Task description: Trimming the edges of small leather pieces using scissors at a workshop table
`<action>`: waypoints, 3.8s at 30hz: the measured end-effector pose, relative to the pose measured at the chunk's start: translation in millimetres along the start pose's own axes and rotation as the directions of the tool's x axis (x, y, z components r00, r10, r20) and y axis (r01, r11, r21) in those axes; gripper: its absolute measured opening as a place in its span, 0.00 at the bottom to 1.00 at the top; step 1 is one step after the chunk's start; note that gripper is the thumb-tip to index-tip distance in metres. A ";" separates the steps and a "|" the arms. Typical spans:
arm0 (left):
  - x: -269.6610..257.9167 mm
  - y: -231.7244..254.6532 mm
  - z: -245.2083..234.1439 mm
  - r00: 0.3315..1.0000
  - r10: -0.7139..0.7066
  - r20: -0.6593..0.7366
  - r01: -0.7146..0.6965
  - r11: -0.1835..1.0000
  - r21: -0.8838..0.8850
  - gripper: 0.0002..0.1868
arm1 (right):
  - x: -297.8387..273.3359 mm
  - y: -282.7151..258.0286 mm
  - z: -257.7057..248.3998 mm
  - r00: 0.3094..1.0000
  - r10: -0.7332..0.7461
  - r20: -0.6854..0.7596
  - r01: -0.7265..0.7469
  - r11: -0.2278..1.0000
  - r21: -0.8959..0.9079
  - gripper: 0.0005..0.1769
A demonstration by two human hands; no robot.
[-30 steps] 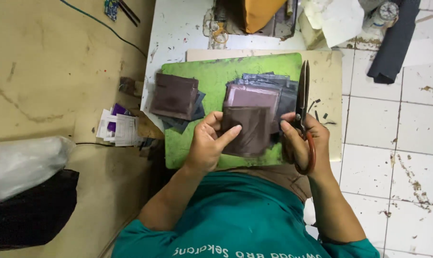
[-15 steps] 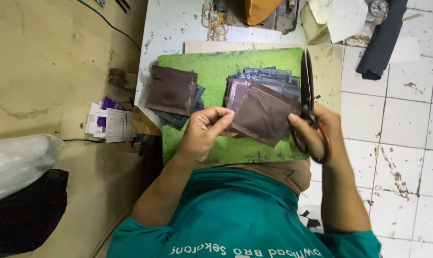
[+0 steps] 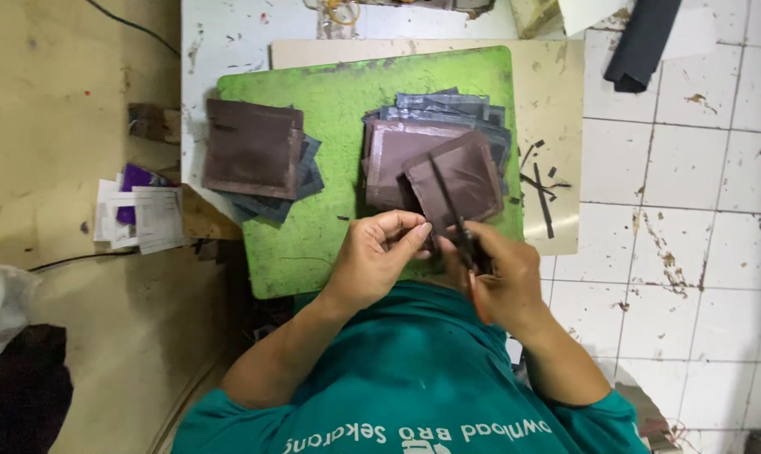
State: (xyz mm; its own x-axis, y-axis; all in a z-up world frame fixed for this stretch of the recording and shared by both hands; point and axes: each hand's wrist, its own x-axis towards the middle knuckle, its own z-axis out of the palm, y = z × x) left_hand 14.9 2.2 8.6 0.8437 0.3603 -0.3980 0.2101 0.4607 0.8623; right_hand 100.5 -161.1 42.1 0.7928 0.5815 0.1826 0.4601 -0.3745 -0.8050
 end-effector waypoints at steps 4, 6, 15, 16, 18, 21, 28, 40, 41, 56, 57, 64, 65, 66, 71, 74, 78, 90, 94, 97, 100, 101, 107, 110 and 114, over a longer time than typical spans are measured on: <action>-7.8 14.1 10.0 0.996 0.088 0.026 -0.091 0.977 0.194 0.08 | 4.9 2.0 -1.5 0.991 -0.112 0.066 0.120 0.985 -0.126 0.17; -9.3 20.3 15.4 0.984 0.175 0.020 -0.174 0.948 0.268 0.07 | 1.5 5.6 -0.8 0.982 -0.156 0.105 0.174 0.965 -0.195 0.17; -8.3 11.2 15.7 0.978 0.203 0.040 -0.206 0.930 0.305 0.05 | 5.1 9.0 -14.1 0.973 -0.036 0.230 0.052 0.997 -0.063 0.23; -9.3 10.4 16.2 0.978 0.205 0.039 -0.207 0.929 0.305 0.05 | 5.5 3.6 -13.7 0.973 -0.038 0.229 0.054 0.997 -0.062 0.23; -11.3 9.4 16.4 0.995 0.097 -0.037 -0.092 0.990 0.110 0.07 | 6.8 -7.4 -12.3 0.989 0.105 0.105 -0.115 0.989 0.091 0.13; -4.7 3.2 15.0 0.997 -0.015 -0.078 0.007 0.995 -0.101 0.11 | -21.2 5.0 -22.6 0.957 0.227 0.180 -0.279 0.889 0.363 0.06; 0.2 -14.6 14.1 1.000 0.013 0.007 -0.012 0.998 -0.053 0.06 | -108.6 27.2 16.5 0.759 0.211 0.616 -0.641 0.073 0.764 0.45; 1.1 -19.0 20.8 0.999 0.009 -0.046 -0.009 1.000 -0.007 0.06 | -114.9 19.4 32.1 0.686 0.265 0.678 -0.661 -0.161 0.733 0.47; 1.3 -19.6 22.0 0.998 0.011 -0.054 -0.013 0.999 -0.044 0.06 | -116.3 20.6 35.4 0.759 0.268 0.593 -0.583 -0.123 0.803 0.45; 2.1 -15.0 21.4 0.999 -0.004 -0.042 0.004 1.000 -0.020 0.06 | -109.4 14.4 29.7 0.720 0.257 0.645 -0.636 -0.127 0.761 0.44; 2.2 -16.3 21.9 0.999 -0.004 -0.047 0.002 0.999 -0.034 0.06 | -110.3 13.9 32.8 0.742 0.271 0.613 -0.602 -0.133 0.787 0.44; 1.8 -17.3 20.2 0.999 -0.007 -0.053 0.005 0.999 -0.043 0.05 | -106.2 22.5 35.6 0.819 0.268 0.508 -0.515 -0.049 0.856 0.42; 1.6 -13.6 19.2 1.000 -0.017 -0.004 0.017 0.998 -0.053 0.05 | -105.1 23.5 34.7 0.804 0.272 0.529 -0.540 -0.039 0.841 0.41; 1.2 -10.1 18.2 0.999 -0.029 0.045 0.032 0.998 -0.062 0.06 | -104.4 24.3 33.7 0.787 0.277 0.551 -0.565 -0.032 0.824 0.40; 1.1 2.3 11.8 0.980 -0.091 0.179 0.095 0.995 -0.014 0.08 | -108.3 34.5 30.1 0.769 0.287 0.571 -0.594 -0.008 0.805 0.41; 5.2 8.6 13.3 0.983 -0.086 0.163 0.081 0.996 0.037 0.07 | -107.5 34.4 27.2 0.755 0.282 0.592 -0.614 -0.012 0.789 0.42; 6.6 28.1 18.1 0.993 -0.081 0.090 0.067 0.986 0.152 0.10 | -108.7 38.4 27.9 0.783 0.239 0.575 -0.594 0.010 0.804 0.41; -4.1 12.2 18.7 0.969 0.245 -0.026 -0.228 0.932 0.282 0.08 | -36.0 8.5 -20.8 0.992 0.045 -0.114 -0.030 0.991 0.128 0.12; -10.4 21.6 23.5 0.952 0.298 -0.065 -0.273 0.927 0.258 0.08 | 15.3 -12.0 -11.4 0.974 -0.113 -0.198 0.125 0.991 0.053 0.13; -12.3 30.5 26.2 0.947 0.314 -0.064 -0.284 0.915 0.286 0.13 | 31.0 -13.4 -2.1 0.955 -0.241 -0.175 0.259 0.962 0.091 0.10; -10.4 29.4 26.6 0.936 0.348 -0.055 -0.321 0.907 0.274 0.13 | 32.6 -7.6 6.1 0.953 -0.263 -0.150 0.280 0.954 0.105 0.10; -10.9 35.3 28.1 0.925 0.375 -0.060 -0.342 0.892 0.297 0.11 | 33.4 -9.0 6.5 0.953 -0.262 -0.153 0.280 0.953 0.116 0.09; -12.1 40.6 28.6 0.909 0.416 -0.025 -0.379 0.850 0.366 0.09 | 31.2 -17.4 1.6 0.952 -0.251 -0.174 0.276 0.951 0.138 0.12; -9.7 35.4 26.6 0.903 0.430 -0.007 -0.400 0.844 0.358 0.09 | 32.3 -15.3 0.0 0.954 -0.244 -0.175 0.273 0.948 0.162 0.13; -10.3 32.7 26.2 0.899 0.436 -0.025 -0.405 0.853 0.330 0.09 | 32.6 -14.5 0.0 0.947 -0.264 -0.182 0.293 0.944 0.153 0.13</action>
State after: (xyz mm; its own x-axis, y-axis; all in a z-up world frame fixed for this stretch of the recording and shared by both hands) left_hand 26.0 -7.7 49.1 0.8381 0.5454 0.0103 0.0008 -0.0201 0.9998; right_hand 119.6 -136.7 59.8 0.7022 0.5179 0.4886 0.6053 -0.0730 -0.7926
